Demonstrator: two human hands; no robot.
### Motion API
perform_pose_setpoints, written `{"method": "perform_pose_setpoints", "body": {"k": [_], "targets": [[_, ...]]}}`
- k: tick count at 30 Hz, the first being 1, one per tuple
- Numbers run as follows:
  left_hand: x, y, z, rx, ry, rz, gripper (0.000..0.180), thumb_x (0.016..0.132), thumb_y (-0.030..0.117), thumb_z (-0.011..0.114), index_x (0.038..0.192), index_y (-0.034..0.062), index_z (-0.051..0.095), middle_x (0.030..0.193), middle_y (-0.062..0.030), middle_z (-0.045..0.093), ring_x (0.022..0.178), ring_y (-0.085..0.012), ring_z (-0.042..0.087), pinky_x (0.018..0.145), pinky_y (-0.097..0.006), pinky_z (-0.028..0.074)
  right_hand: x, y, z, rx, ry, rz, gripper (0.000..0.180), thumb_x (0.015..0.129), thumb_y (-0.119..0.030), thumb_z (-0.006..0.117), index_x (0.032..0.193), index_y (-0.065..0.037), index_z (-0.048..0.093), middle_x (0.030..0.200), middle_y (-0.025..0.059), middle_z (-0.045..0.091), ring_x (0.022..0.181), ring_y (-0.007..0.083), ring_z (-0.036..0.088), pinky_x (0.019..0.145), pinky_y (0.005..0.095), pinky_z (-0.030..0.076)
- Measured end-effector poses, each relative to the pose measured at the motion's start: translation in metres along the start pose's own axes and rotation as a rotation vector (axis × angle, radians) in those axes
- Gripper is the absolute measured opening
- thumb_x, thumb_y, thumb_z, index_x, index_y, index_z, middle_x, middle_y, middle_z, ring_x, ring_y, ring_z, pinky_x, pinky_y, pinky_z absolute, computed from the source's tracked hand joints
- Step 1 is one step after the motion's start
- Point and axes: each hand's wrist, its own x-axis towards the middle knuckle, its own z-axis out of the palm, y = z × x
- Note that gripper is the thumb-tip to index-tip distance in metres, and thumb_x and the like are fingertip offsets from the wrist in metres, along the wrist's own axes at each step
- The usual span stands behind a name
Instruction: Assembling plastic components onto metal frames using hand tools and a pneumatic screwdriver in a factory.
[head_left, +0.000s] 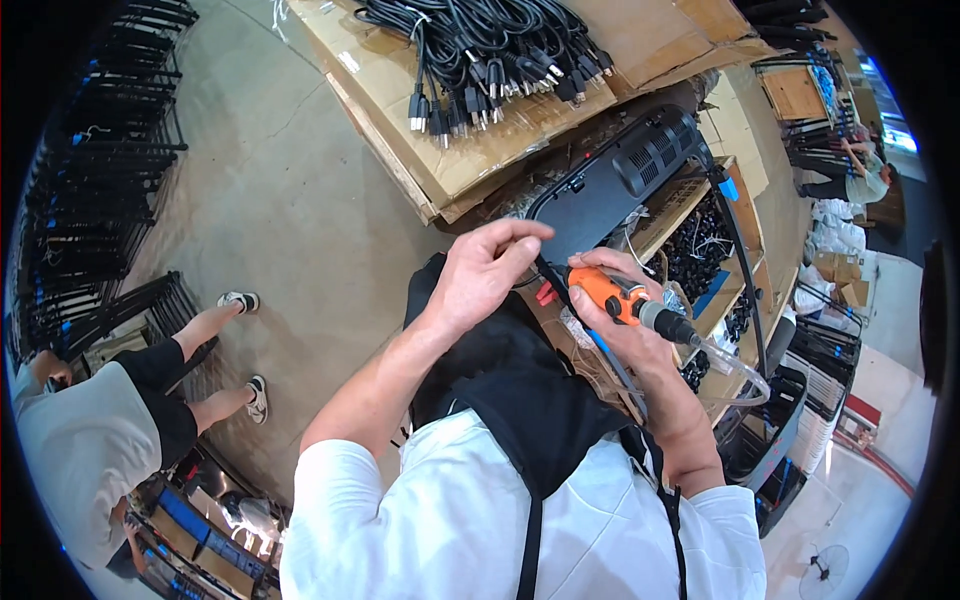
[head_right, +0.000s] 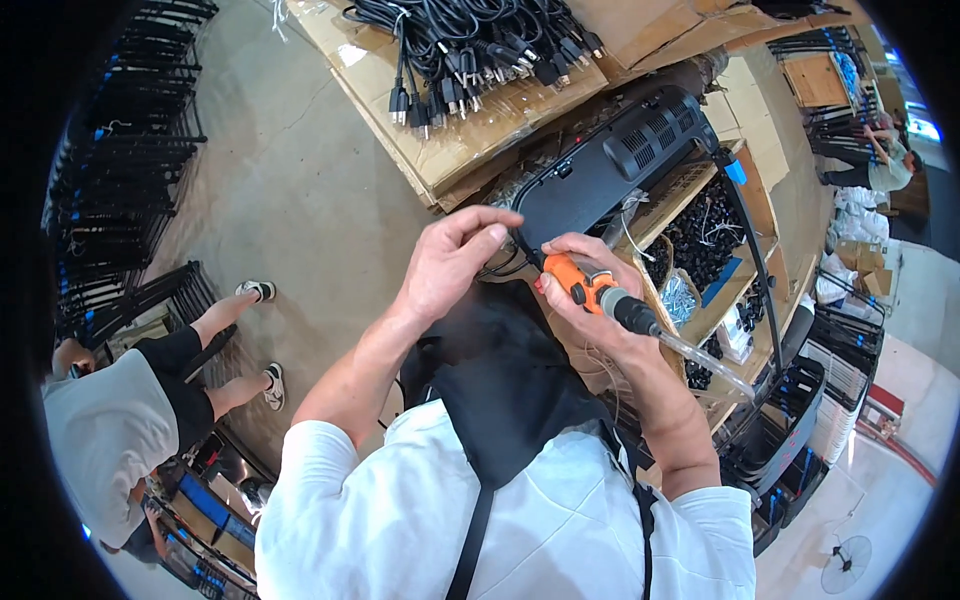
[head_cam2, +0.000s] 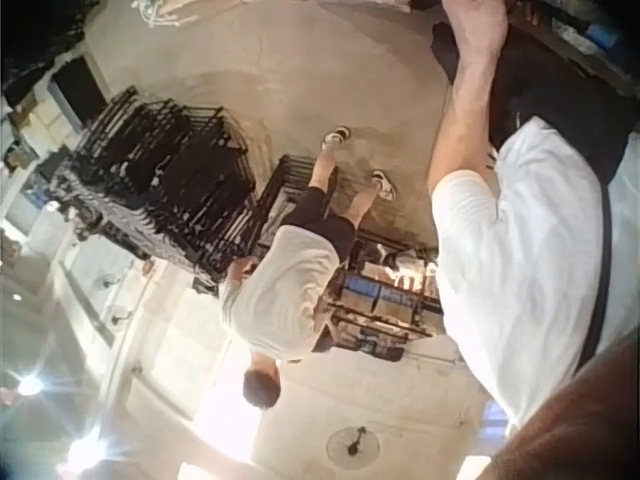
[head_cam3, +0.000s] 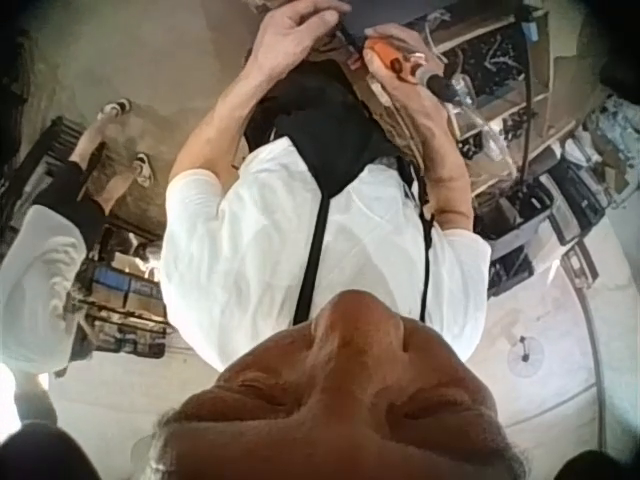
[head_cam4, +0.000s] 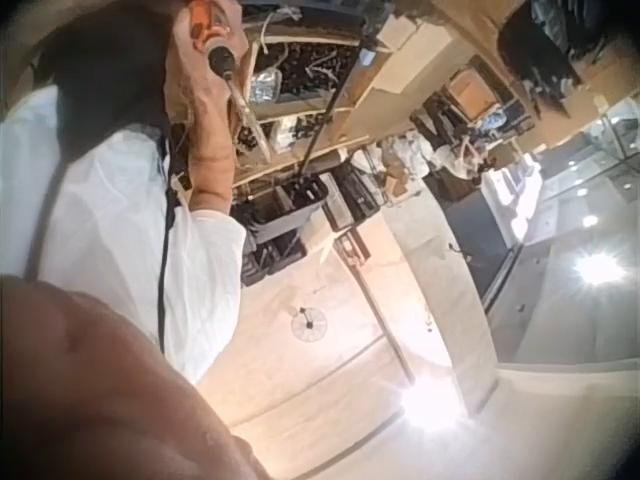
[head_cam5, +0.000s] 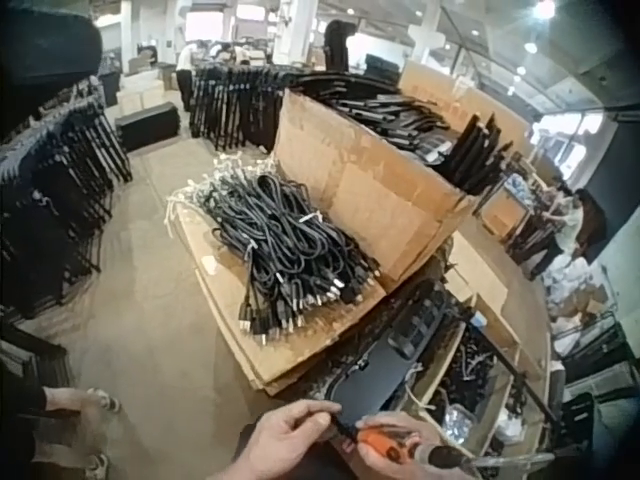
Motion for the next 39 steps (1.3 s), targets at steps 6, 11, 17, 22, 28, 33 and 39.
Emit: {"method": "perform_pose_setpoints", "body": {"k": [6, 11, 17, 22, 28, 33, 39], "targets": [[-0.011, 0.032, 0.006, 0.273, -0.147, 0.16, 0.034, 0.098, 0.013, 0.066, 0.131, 0.0068, 0.071, 0.075, 0.0078, 0.051, 0.071, -0.0033, 0.043, 0.065, -0.024, 0.04, 0.012, -0.001, 0.0, -0.074, -0.063, 0.001, 0.041, 0.085, -0.014, 0.081, 0.123, -0.006, 0.066, 0.111, 0.0079, 0.076, 0.104, 0.0186, 0.074, 0.095, 0.0344, 0.058], [-0.016, 0.049, 0.026, 0.653, -0.118, 0.657, 0.064, 0.076, 0.036, 0.084, 0.133, 0.0111, 0.07, 0.078, -0.0091, 0.067, 0.064, -0.0201, 0.058, 0.065, -0.032, 0.051, 0.026, 0.038, 0.006, 0.077, -0.056, -0.009, 0.032, 0.085, -0.012, 0.078, 0.115, -0.004, 0.07, 0.104, 0.0061, 0.076, 0.097, 0.0135, 0.071, 0.089, 0.0322, 0.058], [0.003, 0.062, 0.042, 1.007, 0.143, 0.979, 0.04, 0.077, 0.045, 0.084, 0.077, 0.0077, 0.069, 0.064, -0.0073, 0.062, 0.06, -0.0302, 0.063, 0.053, -0.04, 0.048, 0.044, 0.032, 0.006, -0.276, -0.14, -0.339, 0.04, 0.083, -0.012, 0.087, 0.113, -0.002, 0.062, 0.106, 0.0061, 0.068, 0.098, 0.0151, 0.065, 0.081, 0.0351, 0.055], [0.006, 0.055, 0.052, 1.084, 0.178, 1.092, 0.046, 0.081, 0.051, 0.077, 0.067, 0.0104, 0.06, 0.063, -0.0077, 0.064, 0.066, -0.0314, 0.069, 0.052, -0.044, 0.049, 0.038, 0.034, 0.002, -0.116, -0.094, -0.347, 0.032, 0.079, -0.014, 0.085, 0.104, -0.003, 0.07, 0.097, 0.014, 0.077, 0.092, 0.0277, 0.076, 0.079, 0.0386, 0.059], [0.012, -0.014, 0.028, 1.343, 0.095, 0.983, 0.033, 0.081, 0.047, 0.081, 0.077, 0.0148, 0.074, 0.063, -0.0072, 0.063, 0.061, -0.027, 0.067, 0.053, -0.04, 0.052, 0.022, 0.111, 0.036, -0.457, -0.271, -0.261, 0.013, 0.078, -0.013, 0.084, 0.08, -0.003, 0.075, 0.075, 0.0112, 0.075, 0.074, 0.0299, 0.076, 0.068, 0.0406, 0.059], [-0.05, 0.031, 0.025, 0.906, 0.177, 1.108, 0.049, 0.075, 0.056, 0.086, 0.088, 0.0102, 0.077, 0.069, -0.0053, 0.067, 0.06, -0.0233, 0.067, 0.056, -0.036, 0.053, -0.034, 0.016, 0.009, 0.298, -0.395, -0.037, 0.042, 0.086, -0.008, 0.082, 0.125, -0.006, 0.067, 0.12, 0.0073, 0.07, 0.112, 0.0179, 0.068, 0.098, 0.035, 0.055], [-0.035, -0.018, 0.004, 0.521, 0.531, 0.366, 0.023, 0.096, 0.031, 0.072, 0.102, 0.0094, 0.076, 0.088, -0.0113, 0.075, 0.08, -0.0273, 0.075, 0.076, -0.037, 0.059, -0.03, -0.005, -0.074, 0.387, 0.042, -0.16, 0.047, 0.089, -0.004, 0.075, 0.131, 0.003, 0.057, 0.121, 0.0208, 0.073, 0.116, 0.0265, 0.07, 0.105, 0.0414, 0.055]]}}
